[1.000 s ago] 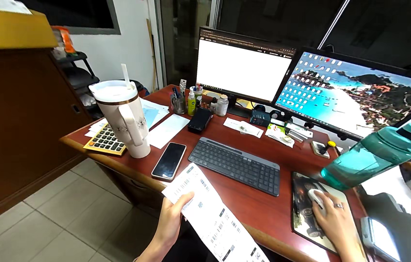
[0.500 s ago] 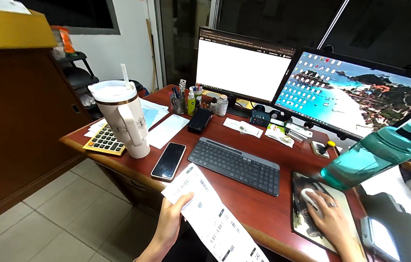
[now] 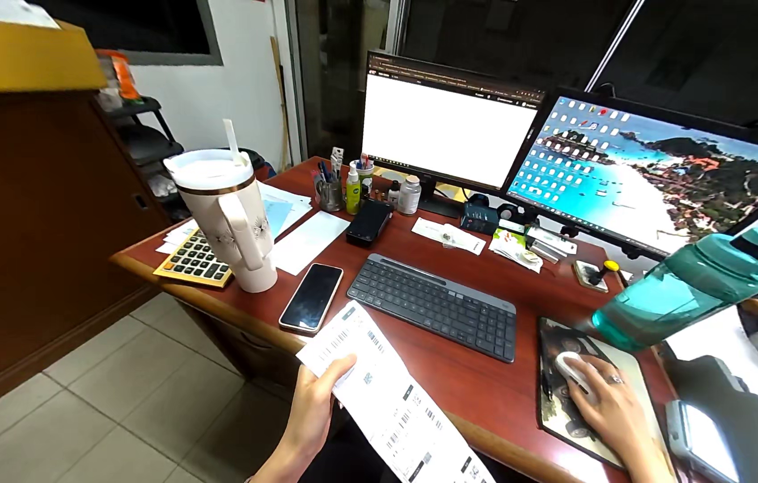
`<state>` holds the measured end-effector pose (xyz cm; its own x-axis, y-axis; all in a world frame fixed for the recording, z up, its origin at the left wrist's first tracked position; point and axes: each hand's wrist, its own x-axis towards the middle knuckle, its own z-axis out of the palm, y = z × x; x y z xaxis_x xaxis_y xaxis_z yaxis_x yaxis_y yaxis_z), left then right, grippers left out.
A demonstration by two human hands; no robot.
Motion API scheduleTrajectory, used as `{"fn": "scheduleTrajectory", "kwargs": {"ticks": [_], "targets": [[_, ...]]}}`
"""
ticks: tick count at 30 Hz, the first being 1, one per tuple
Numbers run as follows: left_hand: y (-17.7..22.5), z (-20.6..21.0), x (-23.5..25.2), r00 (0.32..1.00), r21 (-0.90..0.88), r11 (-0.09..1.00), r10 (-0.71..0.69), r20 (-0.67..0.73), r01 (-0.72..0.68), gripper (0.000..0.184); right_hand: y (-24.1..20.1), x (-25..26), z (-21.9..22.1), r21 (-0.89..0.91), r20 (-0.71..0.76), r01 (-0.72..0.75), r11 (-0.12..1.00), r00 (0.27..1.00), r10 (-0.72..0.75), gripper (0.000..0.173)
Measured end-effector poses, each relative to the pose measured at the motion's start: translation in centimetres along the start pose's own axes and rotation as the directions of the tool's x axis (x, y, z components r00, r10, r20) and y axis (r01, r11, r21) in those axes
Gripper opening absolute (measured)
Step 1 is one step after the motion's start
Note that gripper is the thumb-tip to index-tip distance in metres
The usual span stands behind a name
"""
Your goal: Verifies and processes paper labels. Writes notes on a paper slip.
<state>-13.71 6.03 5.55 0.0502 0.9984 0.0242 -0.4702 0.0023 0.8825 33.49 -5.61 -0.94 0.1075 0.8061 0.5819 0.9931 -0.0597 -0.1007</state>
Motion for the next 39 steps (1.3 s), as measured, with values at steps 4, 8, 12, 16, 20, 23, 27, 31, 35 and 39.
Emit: {"fn": "scheduleTrajectory", "kwargs": {"ticks": [4,8,12,16,20,23,27,31,35,39], "targets": [[-0.08,-0.08,0.03,1.0,0.003,1.0,0.007,0.002,-0.007,0.023,0.01,0.02,0.0,0.006,-0.006,0.005,1.0,1.0,-0.005,0.046],[0.03,0.01,-0.04,1.0,0.004,1.0,0.006,-0.004,-0.006,0.022,0.03,0.01,0.03,0.01,-0.01,0.005,1.0,1.0,-0.005,0.045],[0.03,0.02,-0.03,1.0,-0.003,1.0,0.005,-0.001,-0.005,0.022,-0.01,-0.02,-0.06,0.006,-0.013,0.005,1.0,1.0,-0.005,0.045],[0.03,0.04,-0.02,1.0,-0.001,1.0,0.012,-0.004,-0.012,0.021,0.16,-0.09,0.09,0.003,-0.014,-0.009,1.0,1.0,0.009,0.046],[-0.03,-0.05,-0.01,1.0,0.004,1.0,0.014,0.001,-0.014,0.022,0.05,-0.11,0.03,-0.034,-0.021,-0.057,0.998,0.998,0.056,0.048],[-0.04,-0.03,-0.02,1.0,0.006,1.0,0.014,-0.005,-0.014,0.022,0.21,-0.17,0.09,-0.069,-0.033,-0.101,0.992,0.995,0.099,0.051],[-0.04,0.03,-0.06,1.0,-0.006,1.0,0.011,-0.002,-0.011,0.023,0.2,-0.21,0.05,-0.095,-0.031,-0.161,0.982,0.987,0.159,0.052],[0.01,0.09,-0.08,1.0,-0.007,1.0,0.003,-0.001,-0.003,0.022,-0.08,-0.16,-0.13,-0.103,-0.037,-0.221,0.97,0.975,0.218,0.048],[0.06,0.12,-0.05,1.0,-0.001,1.0,0.013,0.009,-0.013,0.023,-0.05,-0.23,-0.13,-0.102,-0.044,-0.228,0.968,0.973,0.225,0.045],[-0.01,0.12,0.01,1.0,-0.001,1.0,0.015,0.013,-0.015,0.023,0.1,-0.23,-0.01,-0.112,-0.049,-0.221,0.969,0.975,0.217,0.045]]}}
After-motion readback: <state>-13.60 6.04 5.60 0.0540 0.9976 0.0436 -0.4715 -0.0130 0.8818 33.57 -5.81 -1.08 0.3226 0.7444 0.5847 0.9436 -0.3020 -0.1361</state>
